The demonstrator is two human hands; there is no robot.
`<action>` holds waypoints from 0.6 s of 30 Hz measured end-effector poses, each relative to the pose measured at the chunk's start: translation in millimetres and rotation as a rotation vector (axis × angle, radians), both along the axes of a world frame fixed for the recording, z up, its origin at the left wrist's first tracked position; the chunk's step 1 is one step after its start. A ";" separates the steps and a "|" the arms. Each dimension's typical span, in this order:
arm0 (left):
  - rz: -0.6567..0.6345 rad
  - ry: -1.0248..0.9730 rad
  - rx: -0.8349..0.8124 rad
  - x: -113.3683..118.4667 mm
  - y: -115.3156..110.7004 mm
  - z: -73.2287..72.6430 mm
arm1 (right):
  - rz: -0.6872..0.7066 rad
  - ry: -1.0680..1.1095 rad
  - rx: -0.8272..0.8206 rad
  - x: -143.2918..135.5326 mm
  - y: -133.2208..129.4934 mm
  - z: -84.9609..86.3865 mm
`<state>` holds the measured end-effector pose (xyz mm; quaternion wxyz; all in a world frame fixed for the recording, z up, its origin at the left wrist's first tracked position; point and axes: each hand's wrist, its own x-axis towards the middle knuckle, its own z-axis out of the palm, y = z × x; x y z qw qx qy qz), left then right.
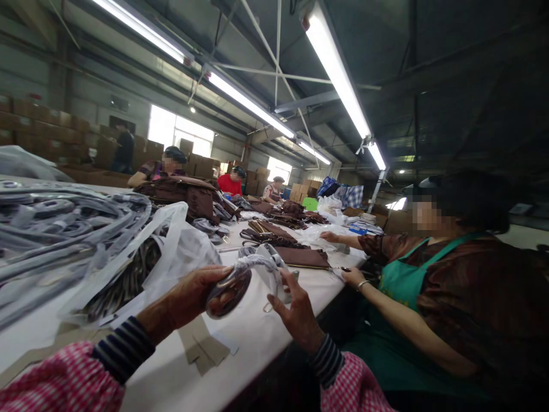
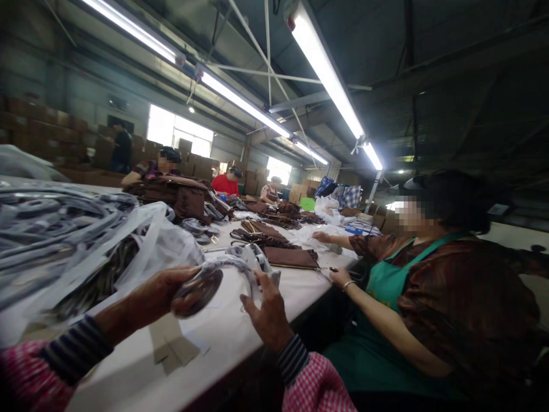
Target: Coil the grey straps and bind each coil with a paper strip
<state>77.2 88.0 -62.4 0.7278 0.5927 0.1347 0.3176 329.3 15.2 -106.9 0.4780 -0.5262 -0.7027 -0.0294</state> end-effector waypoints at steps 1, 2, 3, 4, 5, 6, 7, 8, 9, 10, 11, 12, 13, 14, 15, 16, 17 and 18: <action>0.048 -0.005 0.007 1.2 -3.3 1.3 | -0.023 0.043 0.018 -7.2 2.7 -7.3; 0.086 -0.012 0.013 2.4 -6.8 3.0 | -0.043 0.091 0.021 -13.4 5.9 -13.0; 0.104 -0.022 0.015 3.6 -10.2 5.3 | -0.056 0.146 0.008 -18.2 9.4 -17.1; 0.099 -0.032 0.013 4.8 -13.3 8.0 | -0.057 0.200 -0.016 -21.6 13.1 -19.6; 0.079 -0.040 0.006 5.9 -16.2 11.0 | -0.048 0.246 -0.040 -24.0 16.7 -20.5; 0.062 -0.049 -0.006 6.9 -18.8 14.2 | -0.032 0.280 -0.057 -25.5 19.9 -20.4; 0.061 -0.061 -0.022 7.8 -21.0 17.4 | -0.017 0.296 -0.062 -26.9 22.6 -19.6; 0.069 -0.073 -0.044 8.7 -23.0 20.4 | -0.009 0.297 -0.050 -28.8 24.5 -18.7; 0.081 -0.084 -0.070 9.4 -24.9 23.2 | -0.003 0.288 -0.030 -31.8 25.6 -18.1; 0.092 -0.099 -0.098 10.1 -26.7 25.6 | 0.009 0.278 -0.018 -36.4 25.9 -18.3; 0.095 -0.117 -0.124 10.7 -28.4 27.4 | 0.032 0.276 -0.020 -42.6 25.2 -19.3; 0.083 -0.132 -0.145 11.3 -30.0 28.8 | 0.065 0.284 -0.037 -50.4 23.8 -21.1; 0.064 -0.147 -0.163 11.7 -31.4 29.6 | 0.105 0.311 -0.065 -59.3 21.5 -23.4; 0.047 -0.161 -0.179 12.1 -32.5 29.9 | 0.150 0.357 -0.102 -68.7 18.6 -25.7; 0.034 -0.176 -0.193 12.4 -33.2 29.7 | 0.197 0.423 -0.145 -78.1 15.2 -27.7; 0.021 -0.186 -0.208 12.6 -33.3 29.3 | 0.245 0.501 -0.185 -86.8 11.4 -29.1; 0.007 -0.193 -0.220 12.6 -33.0 28.7 | 0.290 0.577 -0.220 -94.3 7.4 -29.4; 0.002 -0.199 -0.228 12.4 -32.3 27.9 | 0.329 0.642 -0.245 -100.4 3.5 -28.8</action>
